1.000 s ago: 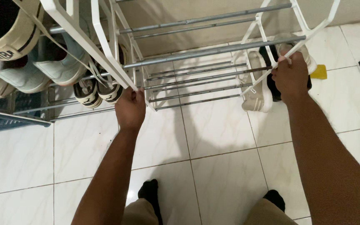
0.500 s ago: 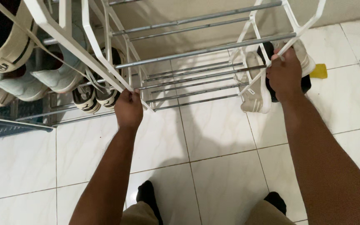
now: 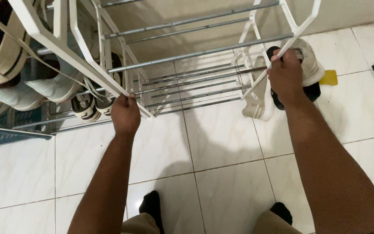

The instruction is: The person assembles a white plastic and metal shoe rack by inserting metal rods into the frame and securing them. After assembly, the person places two pairs of shoes onto the rack.

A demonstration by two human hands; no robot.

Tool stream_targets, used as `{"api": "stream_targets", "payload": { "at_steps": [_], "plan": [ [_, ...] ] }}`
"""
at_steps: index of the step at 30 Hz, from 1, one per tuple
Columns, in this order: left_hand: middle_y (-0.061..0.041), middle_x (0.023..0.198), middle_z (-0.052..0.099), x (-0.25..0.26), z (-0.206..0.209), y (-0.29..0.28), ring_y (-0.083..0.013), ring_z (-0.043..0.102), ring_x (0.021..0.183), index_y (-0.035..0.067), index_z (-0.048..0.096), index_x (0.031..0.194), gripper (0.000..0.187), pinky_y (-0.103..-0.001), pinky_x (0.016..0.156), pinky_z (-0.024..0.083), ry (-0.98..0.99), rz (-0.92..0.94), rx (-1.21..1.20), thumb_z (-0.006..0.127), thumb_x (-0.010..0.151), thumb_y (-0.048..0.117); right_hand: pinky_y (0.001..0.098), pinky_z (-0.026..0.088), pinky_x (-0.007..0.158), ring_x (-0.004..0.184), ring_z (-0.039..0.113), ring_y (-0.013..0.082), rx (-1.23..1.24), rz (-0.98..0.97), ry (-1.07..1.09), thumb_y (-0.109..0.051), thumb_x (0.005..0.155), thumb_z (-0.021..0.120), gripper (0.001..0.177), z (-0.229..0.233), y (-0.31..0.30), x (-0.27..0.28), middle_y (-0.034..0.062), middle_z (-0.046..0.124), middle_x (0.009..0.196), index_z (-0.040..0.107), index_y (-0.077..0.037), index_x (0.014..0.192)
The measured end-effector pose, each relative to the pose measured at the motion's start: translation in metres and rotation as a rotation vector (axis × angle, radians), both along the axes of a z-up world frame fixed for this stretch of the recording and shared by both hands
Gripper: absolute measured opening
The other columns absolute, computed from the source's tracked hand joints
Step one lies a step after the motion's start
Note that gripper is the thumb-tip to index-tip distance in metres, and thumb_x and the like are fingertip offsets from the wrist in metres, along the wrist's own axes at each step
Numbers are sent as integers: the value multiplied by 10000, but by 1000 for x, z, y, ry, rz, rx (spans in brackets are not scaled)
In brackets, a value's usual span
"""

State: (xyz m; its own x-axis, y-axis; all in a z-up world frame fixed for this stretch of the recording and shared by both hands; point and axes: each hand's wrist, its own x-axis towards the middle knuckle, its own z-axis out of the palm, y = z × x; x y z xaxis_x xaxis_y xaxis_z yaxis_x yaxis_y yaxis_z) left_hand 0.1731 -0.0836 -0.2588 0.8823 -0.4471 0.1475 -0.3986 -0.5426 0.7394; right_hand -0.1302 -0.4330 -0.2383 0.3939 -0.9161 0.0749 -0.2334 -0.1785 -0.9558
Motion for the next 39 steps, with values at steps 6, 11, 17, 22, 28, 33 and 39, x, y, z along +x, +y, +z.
{"api": "stream_targets", "payload": {
  "at_steps": [6, 11, 17, 22, 28, 33, 39],
  "plan": [
    [-223, 842, 699, -1, 7, -11, -403, 679, 786, -40, 672, 968, 292, -483, 730, 515, 64, 24, 0, 613, 1027, 240, 307, 545, 715, 777, 674, 152, -193, 8, 129, -122, 1110, 557, 169, 8, -1, -2, 97, 677, 1017, 570, -33, 1253],
    [-226, 859, 718, 2, 8, -19, -411, 701, 824, -37, 672, 1003, 287, -494, 770, 533, 86, 18, 66, 617, 1002, 245, 393, 542, 807, 873, 713, 263, -317, -31, 317, -141, 1116, 540, 193, 11, 9, -16, 172, 709, 1039, 552, -27, 1271],
    [-297, 1145, 687, 23, 15, -13, -464, 649, 1100, -37, 659, 1215, 482, -522, 952, 501, 191, -71, 371, 599, 978, 378, 439, 533, 840, 953, 699, 364, -314, 23, 366, -203, 1083, 577, 322, -13, -6, -23, 210, 697, 1027, 517, -6, 1330],
    [-302, 1273, 654, 21, 33, -8, -449, 614, 1221, -23, 602, 1351, 598, -493, 1053, 470, 237, -139, 371, 592, 940, 411, 483, 534, 918, 1086, 671, 441, -397, 177, 683, -317, 1027, 622, 576, -24, -32, -31, 264, 708, 1079, 432, 31, 1446],
    [-263, 1276, 675, -2, 47, 14, -428, 633, 1209, 40, 577, 1379, 582, -512, 1033, 489, 327, -145, 450, 609, 937, 418, 466, 481, 1022, 1212, 605, 420, -213, 184, 940, -408, 905, 719, 641, -20, -45, -48, 253, 636, 1317, 559, -25, 1393],
    [-178, 1306, 671, -19, 76, 31, -359, 659, 1195, 50, 554, 1354, 566, -509, 976, 538, 211, -231, 626, 636, 945, 434, 457, 525, 1022, 1200, 666, 371, -236, 352, 1234, -454, 905, 710, 599, 14, -9, -57, 209, 700, 1292, 619, -87, 1370],
    [-160, 1264, 679, -30, 98, 43, -355, 664, 1162, 74, 570, 1320, 495, -518, 945, 541, 122, -290, 584, 638, 956, 403, 486, 530, 1004, 1222, 657, 344, -295, 391, 1407, -449, 962, 639, 452, 63, 49, -51, 103, 708, 1305, 638, -179, 1325]
  ]
}}
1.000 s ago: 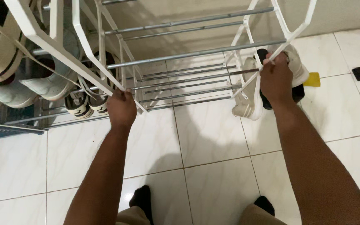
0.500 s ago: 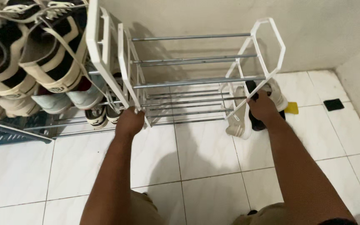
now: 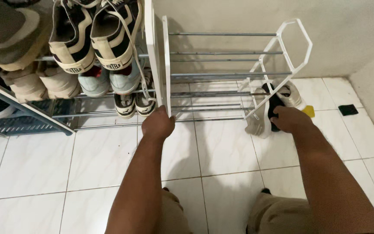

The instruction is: The person assembles a white plastic and metal shoe rack by inserting metal rods into the frame and securing them. After assembly, the person places two pairs of shoes onto the rack.

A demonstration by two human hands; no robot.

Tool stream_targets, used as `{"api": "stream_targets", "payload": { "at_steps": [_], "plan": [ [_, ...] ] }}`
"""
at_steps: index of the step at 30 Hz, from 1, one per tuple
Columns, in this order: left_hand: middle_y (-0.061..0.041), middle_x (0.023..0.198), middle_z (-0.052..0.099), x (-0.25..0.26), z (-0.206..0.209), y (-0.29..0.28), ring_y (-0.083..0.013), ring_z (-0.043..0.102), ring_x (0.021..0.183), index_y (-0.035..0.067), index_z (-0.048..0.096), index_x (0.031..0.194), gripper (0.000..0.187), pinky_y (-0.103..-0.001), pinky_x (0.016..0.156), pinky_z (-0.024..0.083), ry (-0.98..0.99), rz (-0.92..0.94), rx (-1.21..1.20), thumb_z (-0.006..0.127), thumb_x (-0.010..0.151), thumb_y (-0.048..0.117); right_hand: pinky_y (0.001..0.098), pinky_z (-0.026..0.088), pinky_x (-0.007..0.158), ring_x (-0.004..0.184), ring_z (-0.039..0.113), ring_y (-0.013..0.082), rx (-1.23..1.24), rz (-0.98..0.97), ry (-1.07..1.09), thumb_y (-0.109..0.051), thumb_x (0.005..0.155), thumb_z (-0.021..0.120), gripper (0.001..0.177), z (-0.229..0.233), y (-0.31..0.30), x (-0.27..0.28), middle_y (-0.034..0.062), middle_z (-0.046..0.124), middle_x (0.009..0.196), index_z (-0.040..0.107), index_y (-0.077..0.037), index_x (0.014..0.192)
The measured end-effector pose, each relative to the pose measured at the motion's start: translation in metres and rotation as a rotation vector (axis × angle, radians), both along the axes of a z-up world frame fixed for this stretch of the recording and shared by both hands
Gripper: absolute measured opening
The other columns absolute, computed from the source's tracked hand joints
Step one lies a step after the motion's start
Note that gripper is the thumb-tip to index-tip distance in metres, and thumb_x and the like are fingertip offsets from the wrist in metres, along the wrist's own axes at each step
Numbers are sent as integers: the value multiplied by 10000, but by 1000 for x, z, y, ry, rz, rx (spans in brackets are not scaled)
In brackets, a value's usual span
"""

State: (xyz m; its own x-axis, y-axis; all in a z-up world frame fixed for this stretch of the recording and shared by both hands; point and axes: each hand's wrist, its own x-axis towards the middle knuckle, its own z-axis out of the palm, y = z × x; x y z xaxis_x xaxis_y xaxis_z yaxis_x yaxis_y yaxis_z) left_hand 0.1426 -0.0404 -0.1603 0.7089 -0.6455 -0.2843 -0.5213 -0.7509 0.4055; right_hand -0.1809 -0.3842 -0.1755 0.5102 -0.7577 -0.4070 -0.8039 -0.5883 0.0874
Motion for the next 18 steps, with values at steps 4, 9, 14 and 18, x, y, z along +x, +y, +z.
{"api": "stream_targets", "payload": {
  "at_steps": [4, 9, 14, 18],
  "plan": [
    [-186, 1262, 666, -5, 9, -6, -377, 673, 1122, 89, 537, 1386, 528, -523, 904, 556, -87, -14, -49, 637, 957, 381, 498, 513, 1007, 1239, 627, 356, -14, 34, -23, -418, 963, 634, 475, 10, 20, -2, 126, 675, 1334, 585, -207, 1386],
    [-174, 1371, 597, -13, 8, -25, -370, 666, 1130, 145, 443, 1502, 585, -521, 860, 565, -141, -20, -95, 590, 956, 296, 499, 516, 1010, 1233, 639, 369, -4, -59, -160, -368, 947, 662, 556, 1, -7, 4, 171, 674, 1337, 521, -174, 1448],
    [-183, 1439, 529, -14, 0, -49, -399, 668, 1124, 246, 280, 1612, 672, -520, 862, 577, -128, -67, 143, 537, 993, 288, 483, 520, 938, 1110, 645, 404, 70, -26, -634, -266, 863, 744, 784, -42, -37, 16, 277, 648, 1269, 375, -2, 1503],
    [-223, 1463, 487, -6, -14, -67, -423, 675, 1091, 239, 190, 1637, 716, -517, 848, 584, -129, -67, 253, 517, 1003, 299, 420, 556, 726, 856, 716, 286, 306, -364, -887, -330, 930, 675, 707, -72, -54, 34, 175, 682, 1169, 366, -17, 1484]
  ]
}}
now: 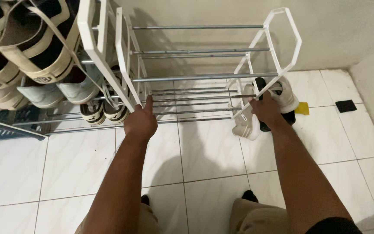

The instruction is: The person assembles a white plastic and metal shoe rack by inserting metal rods into the frame and securing them. After assembly, the person places two pairs of shoes onto the rack.

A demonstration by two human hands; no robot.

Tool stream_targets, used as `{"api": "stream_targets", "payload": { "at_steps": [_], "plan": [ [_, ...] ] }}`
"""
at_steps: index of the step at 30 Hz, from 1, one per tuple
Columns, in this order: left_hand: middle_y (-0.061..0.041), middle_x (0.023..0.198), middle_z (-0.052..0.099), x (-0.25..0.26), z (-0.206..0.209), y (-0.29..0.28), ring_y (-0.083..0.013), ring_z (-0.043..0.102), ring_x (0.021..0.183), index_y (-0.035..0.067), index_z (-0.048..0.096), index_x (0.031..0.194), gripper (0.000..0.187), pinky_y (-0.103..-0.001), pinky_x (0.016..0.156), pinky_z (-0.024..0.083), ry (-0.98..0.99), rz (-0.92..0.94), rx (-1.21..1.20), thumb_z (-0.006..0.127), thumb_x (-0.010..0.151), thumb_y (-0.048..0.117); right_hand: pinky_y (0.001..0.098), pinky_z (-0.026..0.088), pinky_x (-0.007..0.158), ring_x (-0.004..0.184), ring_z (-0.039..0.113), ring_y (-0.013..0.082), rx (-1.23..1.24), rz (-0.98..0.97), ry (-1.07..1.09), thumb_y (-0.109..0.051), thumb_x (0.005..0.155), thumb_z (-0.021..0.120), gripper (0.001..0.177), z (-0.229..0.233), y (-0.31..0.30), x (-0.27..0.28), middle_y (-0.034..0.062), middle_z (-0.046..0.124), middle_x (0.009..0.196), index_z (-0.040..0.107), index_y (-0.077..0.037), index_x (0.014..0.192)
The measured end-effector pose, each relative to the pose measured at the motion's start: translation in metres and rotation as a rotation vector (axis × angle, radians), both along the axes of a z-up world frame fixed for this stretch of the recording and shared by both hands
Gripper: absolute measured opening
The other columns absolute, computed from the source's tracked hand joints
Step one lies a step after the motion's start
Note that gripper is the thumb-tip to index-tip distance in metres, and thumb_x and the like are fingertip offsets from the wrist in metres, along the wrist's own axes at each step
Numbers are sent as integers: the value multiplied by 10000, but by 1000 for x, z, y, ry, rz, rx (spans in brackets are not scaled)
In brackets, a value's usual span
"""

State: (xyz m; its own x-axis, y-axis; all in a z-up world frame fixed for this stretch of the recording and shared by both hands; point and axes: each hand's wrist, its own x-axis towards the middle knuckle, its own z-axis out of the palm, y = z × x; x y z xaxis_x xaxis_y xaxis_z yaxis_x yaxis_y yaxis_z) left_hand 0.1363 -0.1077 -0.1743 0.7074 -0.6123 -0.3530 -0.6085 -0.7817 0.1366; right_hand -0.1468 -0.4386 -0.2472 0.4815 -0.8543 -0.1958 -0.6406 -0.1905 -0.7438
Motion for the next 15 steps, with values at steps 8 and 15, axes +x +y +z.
{"api": "stream_targets", "payload": {
  "at_steps": [8, 15],
  "plan": [
    [-221, 1115, 734, 16, -12, -9, -420, 716, 1000, 139, 559, 1292, 288, -563, 831, 559, -19, 77, -82, 459, 1053, 265, 331, 605, 670, 720, 724, 220, 106, -68, -184, -295, 1066, 512, 403, -17, -8, 15, 150, 697, 909, 508, 27, 1308],
    [-203, 998, 759, 0, 10, -7, -415, 720, 932, 135, 628, 1188, 238, -558, 818, 539, -83, 81, -158, 459, 1054, 238, 356, 607, 666, 712, 722, 244, 34, -144, -223, -233, 1066, 467, 364, -14, -6, 16, 181, 685, 885, 496, 69, 1267]
  ]
}}
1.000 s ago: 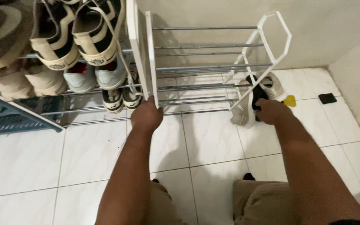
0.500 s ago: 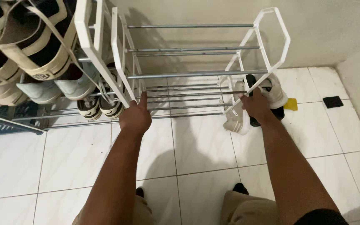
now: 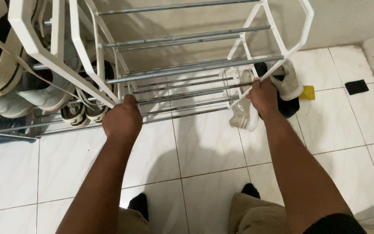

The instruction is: The person assembles a white plastic and metal shoe rack by inserting metal rods into the frame and securing them. After assembly, the person places two pairs of shoes onto the rack.

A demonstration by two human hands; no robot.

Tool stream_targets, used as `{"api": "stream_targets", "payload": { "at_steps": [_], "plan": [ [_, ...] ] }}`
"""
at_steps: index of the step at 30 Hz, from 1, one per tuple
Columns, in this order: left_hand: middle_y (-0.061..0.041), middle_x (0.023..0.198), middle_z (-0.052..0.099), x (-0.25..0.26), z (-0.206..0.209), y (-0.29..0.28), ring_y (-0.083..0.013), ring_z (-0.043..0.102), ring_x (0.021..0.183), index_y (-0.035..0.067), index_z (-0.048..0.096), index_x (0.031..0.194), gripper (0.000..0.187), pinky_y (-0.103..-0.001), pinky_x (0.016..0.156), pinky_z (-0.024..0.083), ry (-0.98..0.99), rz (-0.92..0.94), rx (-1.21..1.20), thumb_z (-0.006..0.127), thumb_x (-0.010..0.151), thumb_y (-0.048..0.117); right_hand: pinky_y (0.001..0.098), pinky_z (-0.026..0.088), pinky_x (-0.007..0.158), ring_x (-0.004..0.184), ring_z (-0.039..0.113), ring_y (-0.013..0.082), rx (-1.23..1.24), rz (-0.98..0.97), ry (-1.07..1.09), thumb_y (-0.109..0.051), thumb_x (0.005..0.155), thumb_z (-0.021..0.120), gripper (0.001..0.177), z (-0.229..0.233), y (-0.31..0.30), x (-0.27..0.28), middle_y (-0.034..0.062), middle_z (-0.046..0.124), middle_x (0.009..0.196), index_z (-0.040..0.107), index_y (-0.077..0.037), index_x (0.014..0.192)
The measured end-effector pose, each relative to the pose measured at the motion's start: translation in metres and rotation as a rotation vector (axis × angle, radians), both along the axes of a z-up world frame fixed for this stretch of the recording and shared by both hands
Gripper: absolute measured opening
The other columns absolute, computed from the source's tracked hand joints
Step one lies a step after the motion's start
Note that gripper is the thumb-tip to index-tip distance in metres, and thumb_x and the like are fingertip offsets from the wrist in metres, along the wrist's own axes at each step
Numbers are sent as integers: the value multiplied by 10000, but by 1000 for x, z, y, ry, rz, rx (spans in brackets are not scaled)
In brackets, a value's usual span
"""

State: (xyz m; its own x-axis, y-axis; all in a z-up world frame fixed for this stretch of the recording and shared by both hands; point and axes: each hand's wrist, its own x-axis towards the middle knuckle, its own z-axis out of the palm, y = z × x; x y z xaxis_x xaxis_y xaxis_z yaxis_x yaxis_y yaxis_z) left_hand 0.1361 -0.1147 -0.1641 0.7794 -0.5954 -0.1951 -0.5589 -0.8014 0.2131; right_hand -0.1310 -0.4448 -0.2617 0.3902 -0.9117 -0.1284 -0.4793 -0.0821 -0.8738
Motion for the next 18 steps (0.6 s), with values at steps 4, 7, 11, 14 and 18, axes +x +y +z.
{"api": "stream_targets", "payload": {
  "at_steps": [4, 7, 11, 14, 18],
  "plan": [
    [-197, 1030, 742, -2, 1, 1, -410, 711, 952, 155, 623, 1245, 269, -545, 804, 547, -8, -14, -99, 520, 1007, 225, 348, 608, 666, 721, 723, 223, 75, -4, -48, -253, 1076, 478, 367, -6, -8, -3, 162, 685, 912, 504, 58, 1269],
    [-213, 1097, 708, -2, -11, 1, -422, 689, 986, 148, 594, 1313, 357, -543, 814, 540, -6, -54, -182, 572, 961, 202, 345, 613, 668, 716, 724, 211, 123, 17, -21, -253, 1079, 471, 355, -11, -16, -9, 162, 678, 881, 483, 45, 1272],
    [-210, 1156, 696, -3, -31, -7, -405, 674, 1073, 150, 572, 1330, 365, -539, 860, 540, 42, -94, -132, 535, 967, 156, 345, 584, 653, 699, 713, 219, 43, -6, 72, -259, 1102, 479, 350, -17, -24, -23, 152, 678, 844, 513, 52, 1258],
    [-198, 1151, 707, -4, -38, -11, -392, 671, 1096, 166, 571, 1343, 379, -536, 882, 537, 58, -116, -110, 519, 968, 141, 350, 576, 643, 687, 695, 222, 31, -11, 80, -253, 1118, 491, 346, -18, -28, -30, 153, 661, 828, 553, 65, 1239],
    [-213, 1158, 705, -1, -32, -12, -391, 687, 1073, 158, 549, 1362, 363, -541, 881, 543, 104, -55, 6, 501, 1004, 189, 342, 590, 614, 676, 683, 196, 77, 21, -11, -249, 1069, 489, 336, -19, -27, -25, 128, 649, 870, 491, 28, 1259]
  ]
}}
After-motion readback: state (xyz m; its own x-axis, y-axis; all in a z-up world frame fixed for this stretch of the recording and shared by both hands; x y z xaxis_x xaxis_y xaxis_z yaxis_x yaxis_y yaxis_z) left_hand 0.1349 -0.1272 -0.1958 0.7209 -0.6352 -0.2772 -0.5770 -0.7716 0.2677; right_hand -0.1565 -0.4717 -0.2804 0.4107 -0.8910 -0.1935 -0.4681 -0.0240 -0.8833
